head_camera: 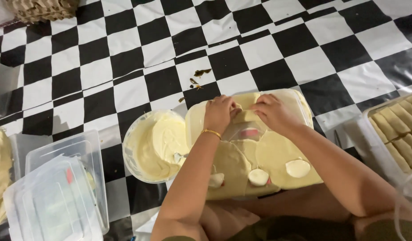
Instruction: Rolling dough wrappers with filling to prepare food items on a production floor.
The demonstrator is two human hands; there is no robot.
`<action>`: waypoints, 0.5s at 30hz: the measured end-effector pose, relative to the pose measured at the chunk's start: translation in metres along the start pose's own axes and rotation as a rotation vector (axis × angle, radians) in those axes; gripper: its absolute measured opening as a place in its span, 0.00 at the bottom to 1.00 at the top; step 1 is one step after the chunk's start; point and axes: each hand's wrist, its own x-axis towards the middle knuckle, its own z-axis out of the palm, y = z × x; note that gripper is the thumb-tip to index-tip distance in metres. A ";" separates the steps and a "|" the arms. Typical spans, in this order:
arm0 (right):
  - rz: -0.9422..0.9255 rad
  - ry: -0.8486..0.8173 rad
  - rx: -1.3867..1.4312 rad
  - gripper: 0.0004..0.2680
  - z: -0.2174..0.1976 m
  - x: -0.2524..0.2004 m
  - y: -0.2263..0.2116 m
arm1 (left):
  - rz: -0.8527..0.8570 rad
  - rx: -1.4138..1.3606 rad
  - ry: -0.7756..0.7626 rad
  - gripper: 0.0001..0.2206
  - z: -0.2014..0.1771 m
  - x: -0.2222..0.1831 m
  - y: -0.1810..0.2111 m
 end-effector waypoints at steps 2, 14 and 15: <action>-0.207 -0.054 0.043 0.05 -0.014 0.003 -0.008 | 0.279 0.221 0.043 0.10 -0.001 -0.010 0.000; -0.076 -0.192 0.071 0.06 -0.015 0.042 0.020 | 0.137 0.154 -0.020 0.10 -0.005 0.024 -0.002; -0.077 -0.191 0.070 0.06 -0.013 0.045 0.023 | 0.137 0.155 -0.018 0.10 -0.004 0.024 0.000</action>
